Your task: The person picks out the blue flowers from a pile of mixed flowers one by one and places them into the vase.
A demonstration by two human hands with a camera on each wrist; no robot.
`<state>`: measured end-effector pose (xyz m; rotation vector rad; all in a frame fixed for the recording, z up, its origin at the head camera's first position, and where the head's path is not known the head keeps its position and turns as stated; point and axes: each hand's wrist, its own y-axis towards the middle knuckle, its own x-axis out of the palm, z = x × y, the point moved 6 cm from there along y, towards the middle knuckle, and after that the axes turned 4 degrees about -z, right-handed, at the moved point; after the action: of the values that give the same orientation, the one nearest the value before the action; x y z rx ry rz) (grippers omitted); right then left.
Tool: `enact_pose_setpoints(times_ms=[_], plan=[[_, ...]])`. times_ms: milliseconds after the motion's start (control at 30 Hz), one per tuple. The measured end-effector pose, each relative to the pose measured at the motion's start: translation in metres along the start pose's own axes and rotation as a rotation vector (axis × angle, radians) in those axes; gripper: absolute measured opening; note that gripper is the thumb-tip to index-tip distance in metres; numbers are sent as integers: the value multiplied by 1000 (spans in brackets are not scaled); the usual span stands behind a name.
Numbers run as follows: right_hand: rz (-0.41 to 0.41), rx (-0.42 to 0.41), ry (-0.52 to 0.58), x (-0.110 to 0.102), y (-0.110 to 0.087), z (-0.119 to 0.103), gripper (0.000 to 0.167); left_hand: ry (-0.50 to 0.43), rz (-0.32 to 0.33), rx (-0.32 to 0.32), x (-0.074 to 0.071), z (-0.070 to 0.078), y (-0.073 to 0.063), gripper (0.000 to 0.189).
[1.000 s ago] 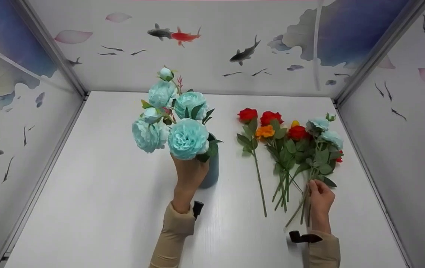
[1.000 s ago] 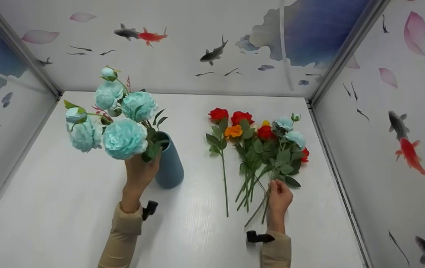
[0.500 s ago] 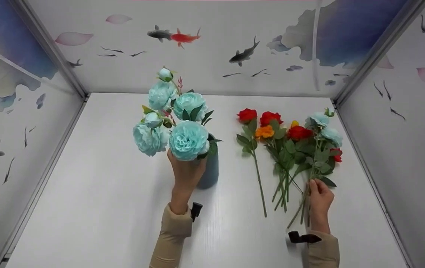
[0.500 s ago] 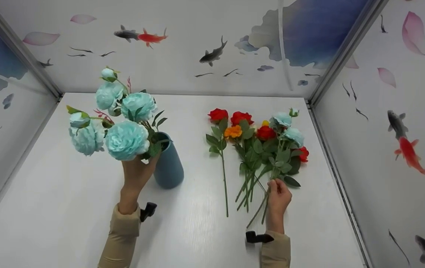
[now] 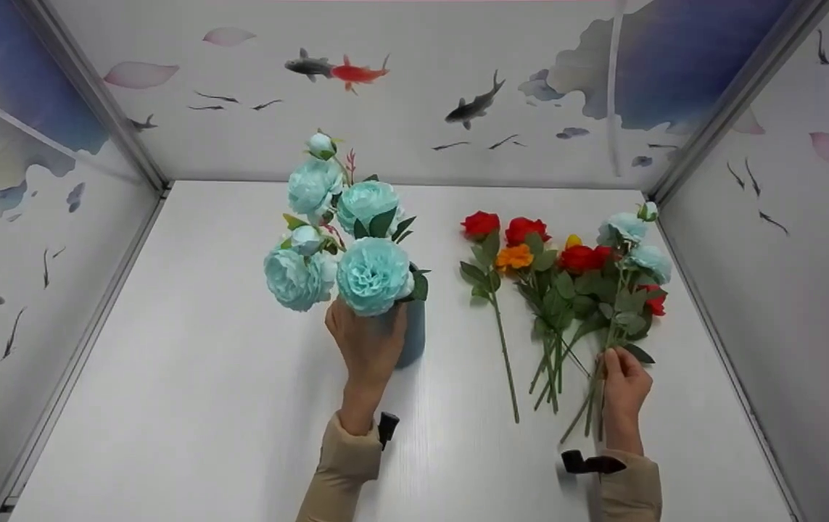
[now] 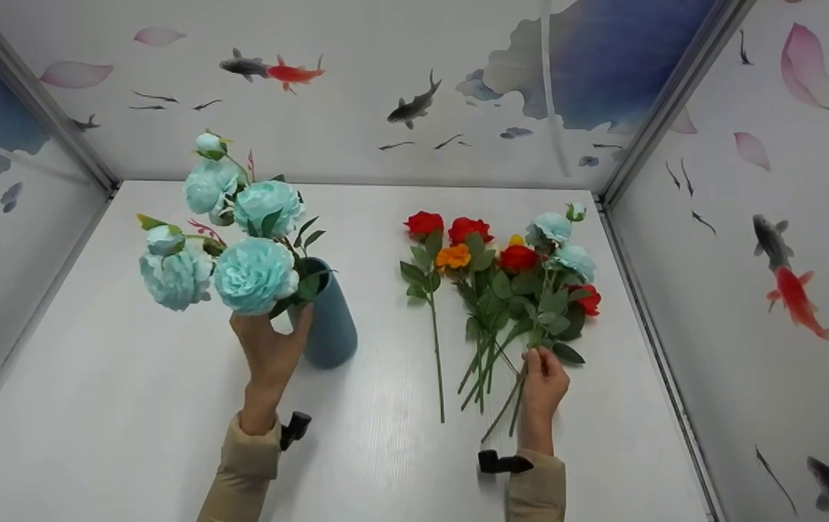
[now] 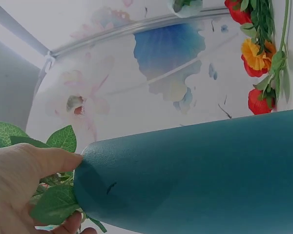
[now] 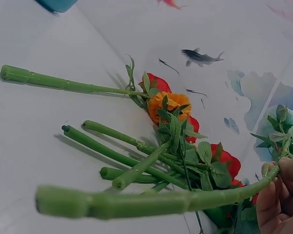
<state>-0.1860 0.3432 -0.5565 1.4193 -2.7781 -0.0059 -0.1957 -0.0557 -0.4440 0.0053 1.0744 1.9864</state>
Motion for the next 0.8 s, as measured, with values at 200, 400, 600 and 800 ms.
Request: enact_pose_setpoints(times_ms=[200, 400, 600, 800], plan=[[-18, -58, 13, 3, -2, -6, 12, -108, 269, 183, -11, 15, -18, 30], [-52, -135, -22, 11, -6, -14, 18, -241, 211, 359, 0, 37, -29, 14], [-76, -216, 19, 23, -11, -24, 19, -341, -15, 322, 21, 45, -36, 7], [-98, -209, 39, 35, -16, -32, 19, -390, -125, 259, 34, 44, -40, 19]])
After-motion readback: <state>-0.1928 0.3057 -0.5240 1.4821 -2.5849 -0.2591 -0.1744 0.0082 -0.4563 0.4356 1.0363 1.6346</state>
